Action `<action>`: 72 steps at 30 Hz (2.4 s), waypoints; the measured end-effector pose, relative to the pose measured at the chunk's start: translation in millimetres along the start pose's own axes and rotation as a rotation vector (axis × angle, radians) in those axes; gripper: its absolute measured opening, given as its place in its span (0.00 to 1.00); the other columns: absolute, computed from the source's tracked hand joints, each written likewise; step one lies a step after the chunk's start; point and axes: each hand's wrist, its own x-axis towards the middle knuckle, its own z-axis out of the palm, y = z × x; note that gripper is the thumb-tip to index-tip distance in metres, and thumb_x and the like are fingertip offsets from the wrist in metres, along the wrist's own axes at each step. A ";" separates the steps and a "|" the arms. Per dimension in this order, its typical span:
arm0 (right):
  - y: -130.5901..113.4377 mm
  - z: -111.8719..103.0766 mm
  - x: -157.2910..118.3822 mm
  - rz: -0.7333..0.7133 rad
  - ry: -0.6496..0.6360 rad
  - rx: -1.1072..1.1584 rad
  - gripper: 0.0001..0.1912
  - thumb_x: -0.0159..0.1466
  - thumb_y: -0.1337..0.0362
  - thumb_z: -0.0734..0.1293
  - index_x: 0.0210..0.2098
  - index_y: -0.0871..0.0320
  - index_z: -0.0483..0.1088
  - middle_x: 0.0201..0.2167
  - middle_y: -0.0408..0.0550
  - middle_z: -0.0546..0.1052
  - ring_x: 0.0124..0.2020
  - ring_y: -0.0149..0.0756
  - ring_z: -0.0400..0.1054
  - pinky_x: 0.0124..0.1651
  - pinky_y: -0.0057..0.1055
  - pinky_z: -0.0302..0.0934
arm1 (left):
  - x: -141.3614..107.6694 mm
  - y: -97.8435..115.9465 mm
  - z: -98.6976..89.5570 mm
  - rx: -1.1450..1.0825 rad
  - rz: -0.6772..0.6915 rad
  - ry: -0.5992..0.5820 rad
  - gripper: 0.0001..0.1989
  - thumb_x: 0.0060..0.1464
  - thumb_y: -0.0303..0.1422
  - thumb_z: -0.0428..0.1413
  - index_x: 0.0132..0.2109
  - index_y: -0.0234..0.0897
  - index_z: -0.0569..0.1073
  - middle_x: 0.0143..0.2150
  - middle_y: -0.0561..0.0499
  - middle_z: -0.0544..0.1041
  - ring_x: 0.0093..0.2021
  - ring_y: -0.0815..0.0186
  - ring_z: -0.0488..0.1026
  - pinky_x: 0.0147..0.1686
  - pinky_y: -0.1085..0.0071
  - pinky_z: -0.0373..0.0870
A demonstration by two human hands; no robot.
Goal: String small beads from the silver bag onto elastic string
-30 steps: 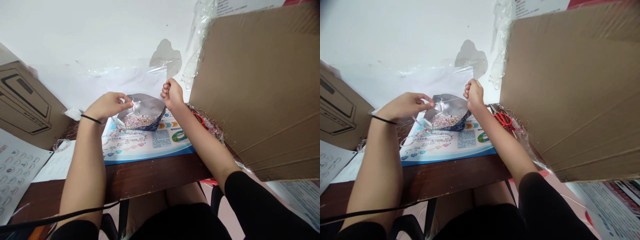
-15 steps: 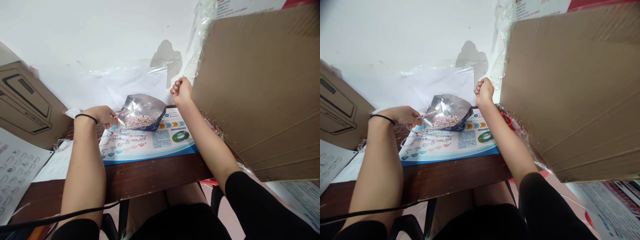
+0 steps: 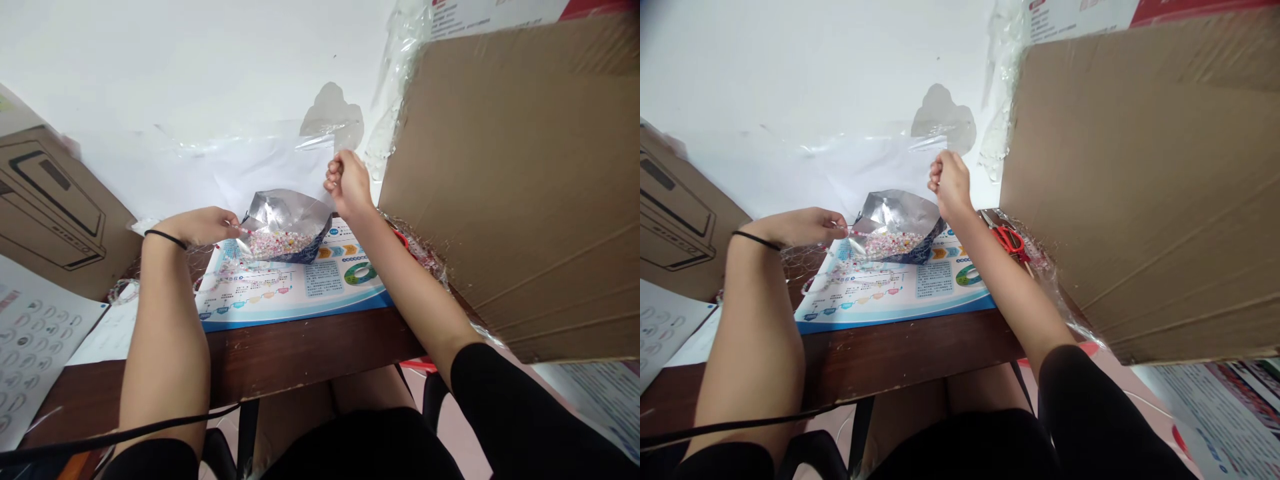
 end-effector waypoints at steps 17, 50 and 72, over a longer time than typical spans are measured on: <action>30.4 9.2 -36.2 -0.033 -0.753 -1.193 0.09 0.65 0.59 0.59 0.37 0.57 0.66 0.34 0.51 0.75 0.35 0.40 0.68 0.35 0.35 0.59 | 0.7 47.0 7.2 0.040 -0.037 0.335 0.14 0.48 0.42 0.50 0.31 0.35 0.72 0.24 0.49 0.69 0.25 0.65 0.65 0.28 0.69 0.59; 31.7 8.4 -29.4 -0.125 -0.703 -0.861 0.11 0.62 0.63 0.59 0.28 0.58 0.70 0.25 0.43 0.75 0.22 0.26 0.64 0.27 0.27 0.57 | -6.9 71.1 11.1 -0.533 0.033 0.608 0.10 0.53 0.37 0.51 0.35 0.34 0.72 0.24 0.51 0.63 0.23 0.71 0.58 0.23 0.73 0.56; 10.3 11.2 -30.5 -0.444 -0.219 -0.764 0.09 0.64 0.63 0.59 0.33 0.54 0.71 0.38 0.46 0.73 0.41 0.33 0.65 0.40 0.29 0.60 | -2.0 65.4 9.5 -0.550 -0.020 0.787 0.10 0.55 0.36 0.49 0.37 0.35 0.70 0.24 0.53 0.66 0.26 0.70 0.60 0.26 0.71 0.55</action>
